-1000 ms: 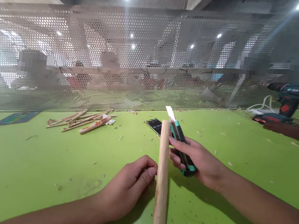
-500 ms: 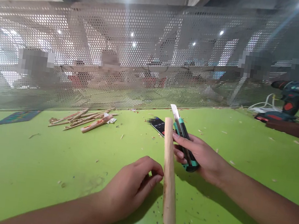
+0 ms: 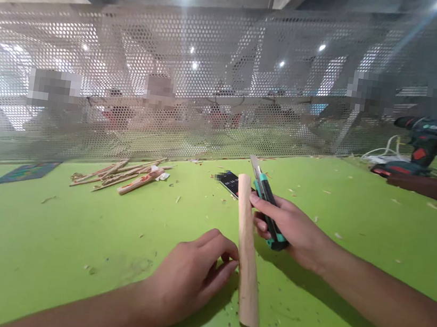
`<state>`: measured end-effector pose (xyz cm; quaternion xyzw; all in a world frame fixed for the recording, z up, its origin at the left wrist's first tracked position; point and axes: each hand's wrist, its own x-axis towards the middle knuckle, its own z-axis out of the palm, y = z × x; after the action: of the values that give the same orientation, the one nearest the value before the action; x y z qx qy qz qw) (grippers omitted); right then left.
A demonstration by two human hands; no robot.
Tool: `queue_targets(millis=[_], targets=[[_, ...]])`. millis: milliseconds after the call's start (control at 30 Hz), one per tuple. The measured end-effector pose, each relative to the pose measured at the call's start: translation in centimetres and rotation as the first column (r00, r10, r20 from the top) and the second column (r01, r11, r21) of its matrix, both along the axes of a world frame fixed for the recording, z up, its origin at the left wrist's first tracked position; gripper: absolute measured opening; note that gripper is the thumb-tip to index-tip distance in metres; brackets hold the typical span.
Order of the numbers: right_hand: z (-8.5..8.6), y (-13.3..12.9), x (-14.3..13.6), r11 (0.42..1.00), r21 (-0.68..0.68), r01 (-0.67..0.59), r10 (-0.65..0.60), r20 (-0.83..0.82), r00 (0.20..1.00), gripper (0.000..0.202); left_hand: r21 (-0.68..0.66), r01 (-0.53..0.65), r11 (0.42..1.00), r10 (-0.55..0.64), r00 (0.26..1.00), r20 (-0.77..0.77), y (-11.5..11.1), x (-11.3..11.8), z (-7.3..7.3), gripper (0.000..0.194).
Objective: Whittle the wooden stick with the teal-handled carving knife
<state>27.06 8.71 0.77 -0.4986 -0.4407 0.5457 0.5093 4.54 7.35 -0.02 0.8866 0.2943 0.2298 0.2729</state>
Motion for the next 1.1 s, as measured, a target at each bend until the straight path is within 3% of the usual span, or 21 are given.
queue_targets(millis=[233, 300, 400, 500, 567, 667, 733, 900, 1000, 1100], targets=[[0.3, -0.1, -0.1, 1.000, 0.002, -0.005, 0.005, 0.018, 1.000, 0.041, 0.096, 0.036, 0.995, -0.038, 0.999, 0.021, 0.0, -0.1, -0.5, 0.011], [0.3, 0.0, 0.0, 1.000, 0.004, -0.001, 0.001, 0.023, 1.000, 0.039, 0.183, 0.063, 0.981, -0.073, 0.996, 0.054, 0.2, 0.0, -0.6, 0.012], [0.3, -0.2, -0.2, 1.000, 0.001, -0.006, 0.006, 0.027, 1.000, 0.039, 0.392, 0.044, 0.919, -0.075, 0.995, 0.062, 0.2, 0.1, -0.6, 0.022], [0.4, -0.9, -1.0, 0.998, -0.015, -0.058, 0.058, 0.018, 0.998, 0.040, 0.565, 0.096, 0.819, -0.071, 0.995, -0.067, 0.0, 0.0, -0.3, 0.031], [0.5, -1.3, -1.5, 0.993, -0.036, -0.110, 0.111, 0.026, 0.993, 0.040, 0.624, 0.161, 0.765, -0.098, 0.986, -0.135, -0.3, -0.1, 0.0, 0.031], [0.6, -1.4, -1.7, 0.986, -0.050, -0.159, 0.163, 0.074, 0.984, 0.038, 0.648, 0.219, 0.729, -0.132, 0.975, -0.181, -0.4, -0.3, 0.4, 0.029], [0.6, -1.1, -1.3, 0.988, -0.048, -0.146, 0.150, 0.104, 0.983, 0.035, 0.632, 0.224, 0.742, -0.137, 0.973, -0.184, -0.4, -0.2, 0.4, 0.023], [0.8, -0.2, -0.2, 0.996, -0.055, -0.070, 0.074, 0.065, 0.995, 0.034, 0.491, 0.108, 0.864, -0.076, 0.994, -0.085, 0.0, 0.1, 0.3, 0.026], [1.1, -0.2, 0.1, 0.984, -0.036, -0.174, 0.174, -0.005, 0.985, 0.040, 0.474, 0.073, 0.877, -0.013, 0.992, -0.129, 0.3, 0.1, 0.3, 0.023], [1.3, -0.6, 0.0, 0.962, 0.013, -0.272, 0.271, 0.035, 0.962, 0.047, 0.492, 0.008, 0.871, 0.067, 0.988, -0.136, 1.1, -0.1, 0.2, 0.019]])
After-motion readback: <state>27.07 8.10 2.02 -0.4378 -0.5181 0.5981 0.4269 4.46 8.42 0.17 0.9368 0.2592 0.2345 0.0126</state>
